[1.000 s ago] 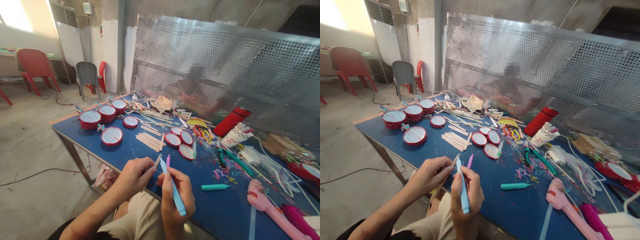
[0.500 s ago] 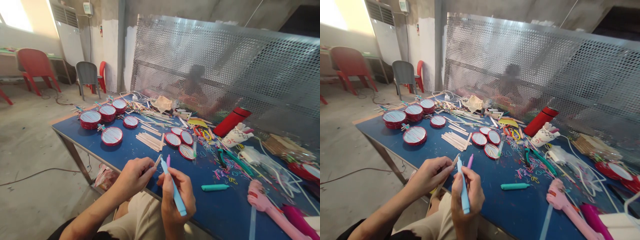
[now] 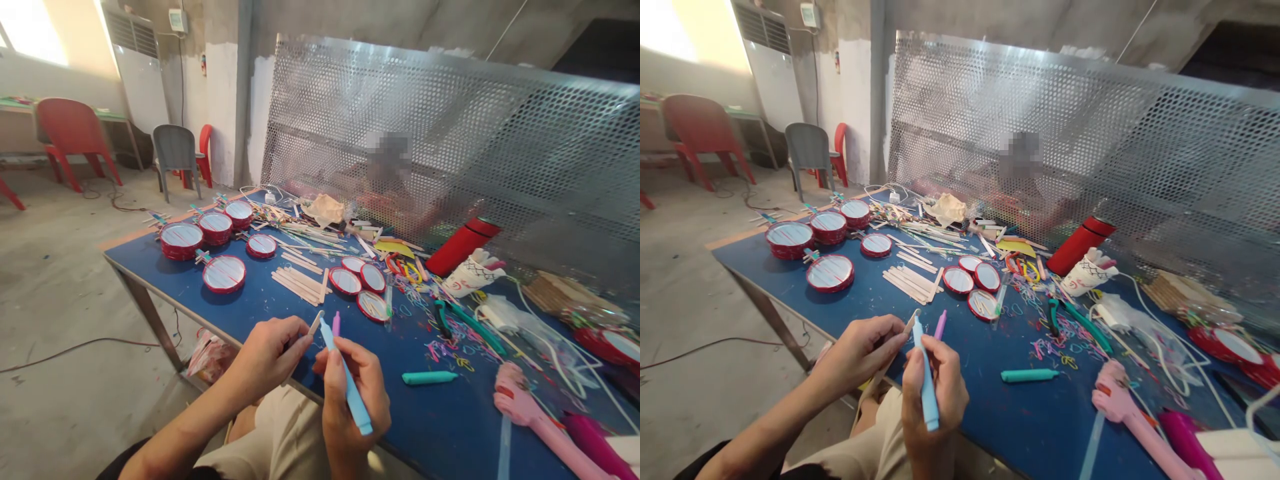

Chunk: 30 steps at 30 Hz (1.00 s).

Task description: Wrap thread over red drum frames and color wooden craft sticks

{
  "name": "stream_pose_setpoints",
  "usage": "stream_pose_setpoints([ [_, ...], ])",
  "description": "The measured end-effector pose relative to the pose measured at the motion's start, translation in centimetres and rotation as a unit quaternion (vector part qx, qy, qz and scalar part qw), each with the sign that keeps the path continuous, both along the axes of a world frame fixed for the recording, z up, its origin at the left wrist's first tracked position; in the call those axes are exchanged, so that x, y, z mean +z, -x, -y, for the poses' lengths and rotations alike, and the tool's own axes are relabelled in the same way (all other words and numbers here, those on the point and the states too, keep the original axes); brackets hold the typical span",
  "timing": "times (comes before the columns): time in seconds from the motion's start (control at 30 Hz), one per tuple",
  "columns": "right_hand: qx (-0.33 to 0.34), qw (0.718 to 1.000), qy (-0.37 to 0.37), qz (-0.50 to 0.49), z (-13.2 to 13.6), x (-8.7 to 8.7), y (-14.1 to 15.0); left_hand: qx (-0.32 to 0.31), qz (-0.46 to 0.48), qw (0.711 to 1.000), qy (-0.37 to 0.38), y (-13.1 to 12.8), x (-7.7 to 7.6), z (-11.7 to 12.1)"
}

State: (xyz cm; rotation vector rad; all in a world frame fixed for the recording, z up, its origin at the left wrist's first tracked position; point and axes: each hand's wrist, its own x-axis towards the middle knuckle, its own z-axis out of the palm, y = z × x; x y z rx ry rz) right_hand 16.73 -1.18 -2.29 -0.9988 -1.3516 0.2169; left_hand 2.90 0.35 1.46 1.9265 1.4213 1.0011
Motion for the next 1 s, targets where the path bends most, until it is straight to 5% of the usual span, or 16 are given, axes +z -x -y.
stream_pose_setpoints([
  [1.0,0.007,1.000,0.011,-0.021,0.08,-0.04,-0.03,0.005,-0.025,1.000,-0.017,0.03,-0.41,0.00],
])
